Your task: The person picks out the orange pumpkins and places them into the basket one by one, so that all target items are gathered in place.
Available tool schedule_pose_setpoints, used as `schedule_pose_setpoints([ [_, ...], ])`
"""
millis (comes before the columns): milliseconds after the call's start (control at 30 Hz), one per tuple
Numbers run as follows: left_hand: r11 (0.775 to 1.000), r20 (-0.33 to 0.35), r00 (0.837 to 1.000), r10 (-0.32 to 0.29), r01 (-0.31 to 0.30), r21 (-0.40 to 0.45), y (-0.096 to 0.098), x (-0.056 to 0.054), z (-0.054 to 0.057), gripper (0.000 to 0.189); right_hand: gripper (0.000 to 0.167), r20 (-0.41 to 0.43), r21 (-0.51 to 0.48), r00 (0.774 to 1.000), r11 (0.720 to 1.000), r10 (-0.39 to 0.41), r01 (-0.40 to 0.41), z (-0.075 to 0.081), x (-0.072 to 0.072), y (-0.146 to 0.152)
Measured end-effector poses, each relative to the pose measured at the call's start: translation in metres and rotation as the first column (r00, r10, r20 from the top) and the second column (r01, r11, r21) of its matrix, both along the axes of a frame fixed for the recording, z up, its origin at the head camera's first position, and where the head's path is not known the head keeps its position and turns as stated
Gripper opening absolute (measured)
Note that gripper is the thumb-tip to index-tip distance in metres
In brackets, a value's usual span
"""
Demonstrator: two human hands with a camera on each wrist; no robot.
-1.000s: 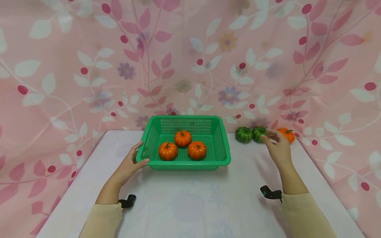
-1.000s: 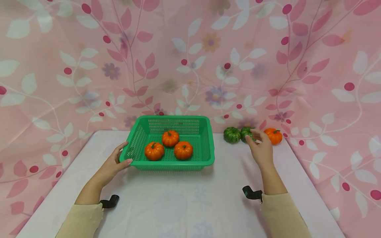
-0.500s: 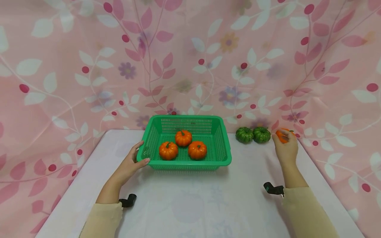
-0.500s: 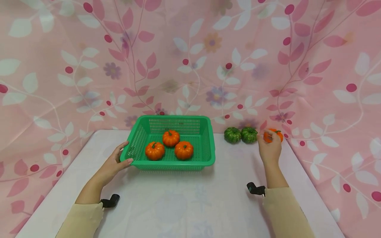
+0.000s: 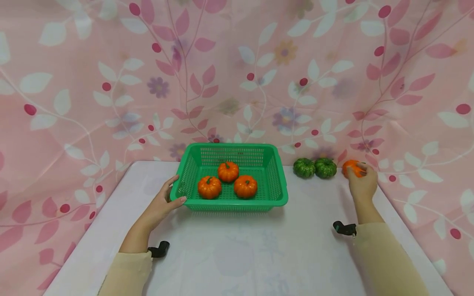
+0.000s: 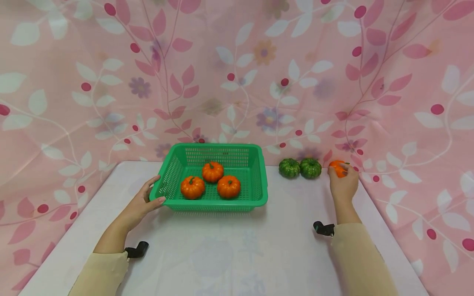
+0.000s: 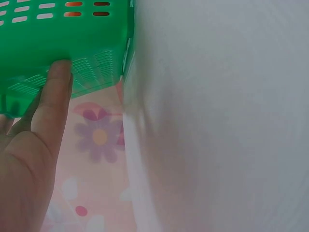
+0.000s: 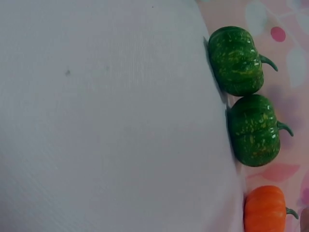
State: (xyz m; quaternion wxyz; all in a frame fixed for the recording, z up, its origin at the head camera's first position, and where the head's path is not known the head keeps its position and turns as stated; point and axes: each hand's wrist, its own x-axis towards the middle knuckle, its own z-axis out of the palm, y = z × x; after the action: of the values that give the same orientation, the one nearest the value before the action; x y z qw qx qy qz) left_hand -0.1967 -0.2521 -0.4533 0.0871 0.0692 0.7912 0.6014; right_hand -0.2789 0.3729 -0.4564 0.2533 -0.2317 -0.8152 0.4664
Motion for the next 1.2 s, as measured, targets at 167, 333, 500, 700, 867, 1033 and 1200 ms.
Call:
schedule_pose_setpoints([
  [167,1.000,0.001,1.000,-0.002,0.002,0.004,-0.001,0.000,-0.002,0.088,0.055,0.013,-0.017,0.999,0.999,-0.039,0.039,-0.006,-0.005,0.012],
  [333,1.000,0.002,1.000,0.003,-0.003,0.003,-0.002,-0.001,-0.003,0.089,0.059,0.069,-0.040,0.997,0.999,-0.024,0.027,-0.012,-0.009,0.021],
  [500,1.000,-0.002,1.000,0.004,-0.004,-0.005,-0.001,0.000,-0.003,0.088,0.063,0.128,-0.081,0.992,0.996,-0.013,0.024,-0.017,-0.014,0.030],
  [700,1.000,-0.001,1.000,0.001,-0.001,-0.010,0.000,0.001,-0.002,0.089,0.064,0.141,-0.081,0.990,0.996,-0.017,0.029,-0.020,-0.015,0.039],
  [867,1.000,-0.007,1.000,-0.004,0.003,-0.016,-0.001,0.000,-0.001,0.089,0.061,0.101,-0.020,0.995,1.000,-0.020,0.022,-0.022,-0.018,0.043],
  [1033,1.000,0.000,1.000,-0.002,0.002,-0.017,-0.002,0.001,-0.002,0.090,0.067,0.151,-0.045,0.988,0.999,0.021,-0.015,-0.024,-0.019,0.048],
  [1200,1.000,-0.007,1.000,-0.002,0.002,-0.013,-0.001,0.000,-0.001,0.089,0.073,0.204,-0.072,0.977,0.996,0.067,-0.053,-0.024,-0.021,0.054],
])
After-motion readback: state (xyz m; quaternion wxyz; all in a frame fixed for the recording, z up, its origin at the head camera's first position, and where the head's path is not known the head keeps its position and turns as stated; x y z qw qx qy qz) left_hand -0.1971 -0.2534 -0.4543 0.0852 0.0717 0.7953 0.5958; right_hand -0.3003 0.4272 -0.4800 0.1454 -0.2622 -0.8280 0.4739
